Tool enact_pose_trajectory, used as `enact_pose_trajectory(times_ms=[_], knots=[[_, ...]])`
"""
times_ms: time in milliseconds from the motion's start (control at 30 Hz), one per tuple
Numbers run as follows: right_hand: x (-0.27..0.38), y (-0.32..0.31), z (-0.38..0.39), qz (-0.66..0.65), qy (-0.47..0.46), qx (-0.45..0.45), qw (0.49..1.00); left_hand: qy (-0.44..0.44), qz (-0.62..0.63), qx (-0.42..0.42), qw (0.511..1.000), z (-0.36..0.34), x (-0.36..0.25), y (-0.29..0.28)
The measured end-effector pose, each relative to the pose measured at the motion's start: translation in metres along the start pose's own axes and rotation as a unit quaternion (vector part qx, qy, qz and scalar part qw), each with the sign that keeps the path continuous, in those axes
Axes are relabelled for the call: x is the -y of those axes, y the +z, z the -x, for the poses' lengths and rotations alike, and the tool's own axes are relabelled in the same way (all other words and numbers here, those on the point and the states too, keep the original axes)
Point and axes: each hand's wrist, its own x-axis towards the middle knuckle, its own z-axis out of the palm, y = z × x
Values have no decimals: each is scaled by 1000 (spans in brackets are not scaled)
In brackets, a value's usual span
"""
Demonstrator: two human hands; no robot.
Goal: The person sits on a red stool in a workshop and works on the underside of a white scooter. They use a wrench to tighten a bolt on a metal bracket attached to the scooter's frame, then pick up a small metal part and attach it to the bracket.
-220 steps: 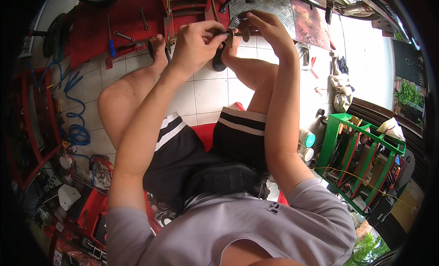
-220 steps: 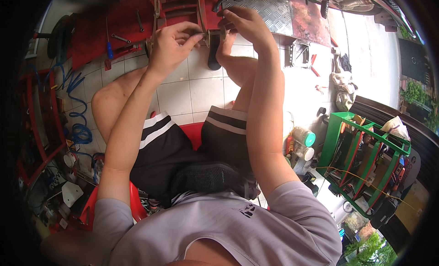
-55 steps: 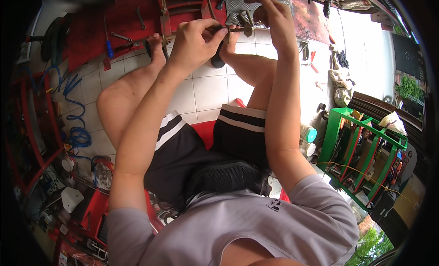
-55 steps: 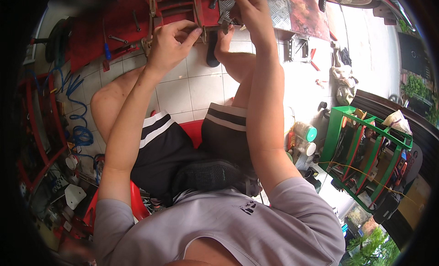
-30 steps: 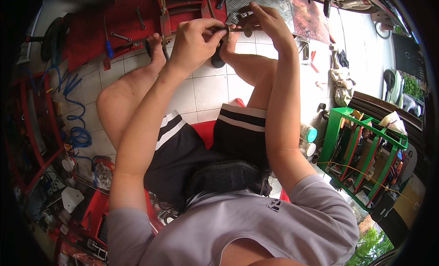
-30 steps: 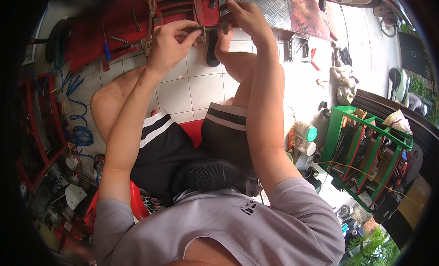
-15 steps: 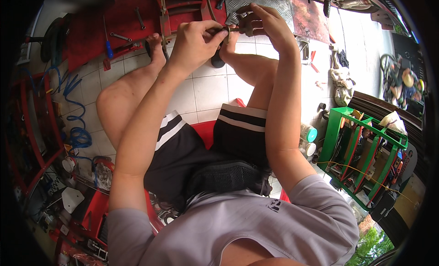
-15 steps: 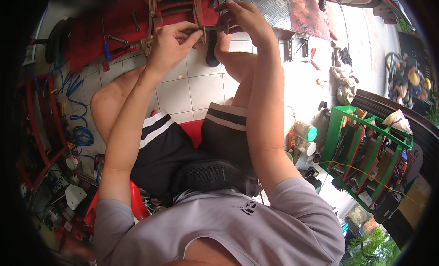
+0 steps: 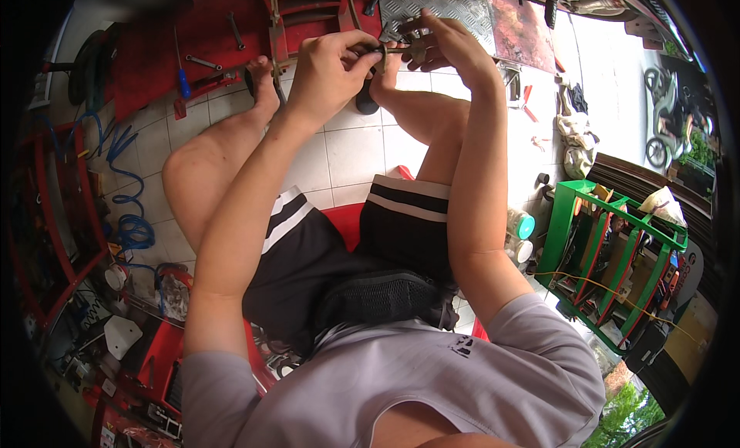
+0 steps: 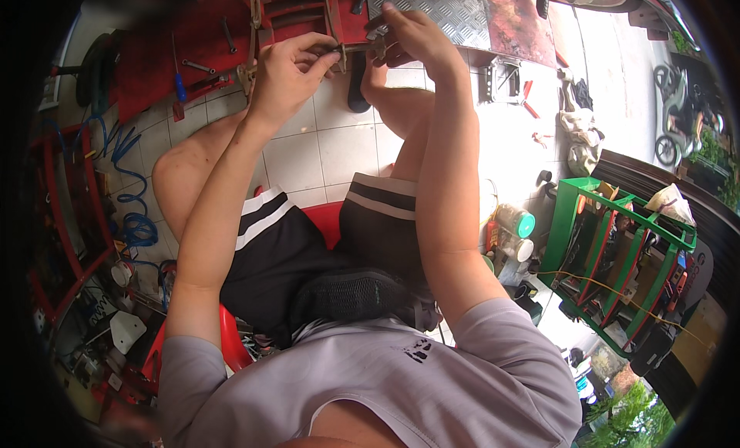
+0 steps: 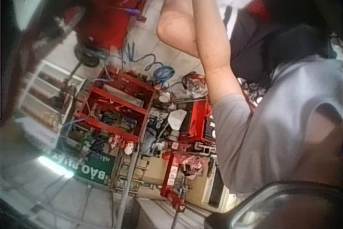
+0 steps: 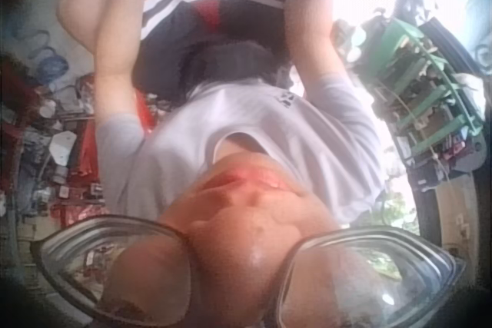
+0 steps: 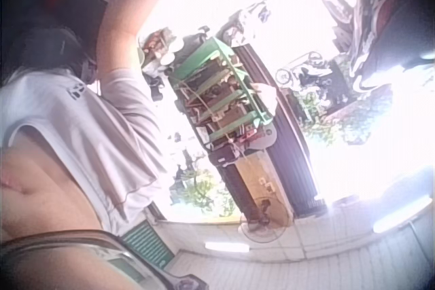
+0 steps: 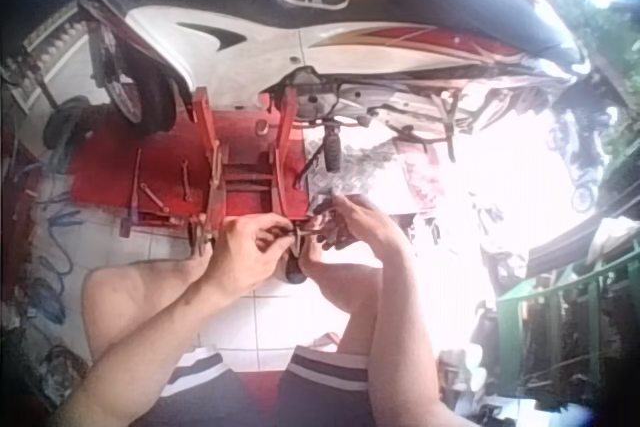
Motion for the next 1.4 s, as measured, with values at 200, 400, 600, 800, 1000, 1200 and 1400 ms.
enact_pose_trajectory(times_ms=[200, 400, 600, 800, 1000, 1200, 1400], knots=[[1, 1, 0, -6, -51, -1, 999, -5, 4, -13, 1000, 0, 1, 1], [0, 4, 2, 11, -9, -16, 1000, -8, -41, 12, 999, -1, -1, -2], [3, 6, 5, 46, 47, 13, 998, 8, 28, -27, 999, -1, 1, 2], [-7, -3, -4, -10, -52, -9, 999, -9, -17, 9, 1000, 0, 1, 0], [2, 3, 3, -45, -73, -40, 996, 6, -3, -8, 1000, -1, 3, 2], [-7, -3, -1, 57, 10, 11, 998, 22, -27, -12, 999, 0, -1, 1], [-5, -5, 0, -51, -91, -37, 994, 4, -55, -5, 998, 0, 2, 1]])
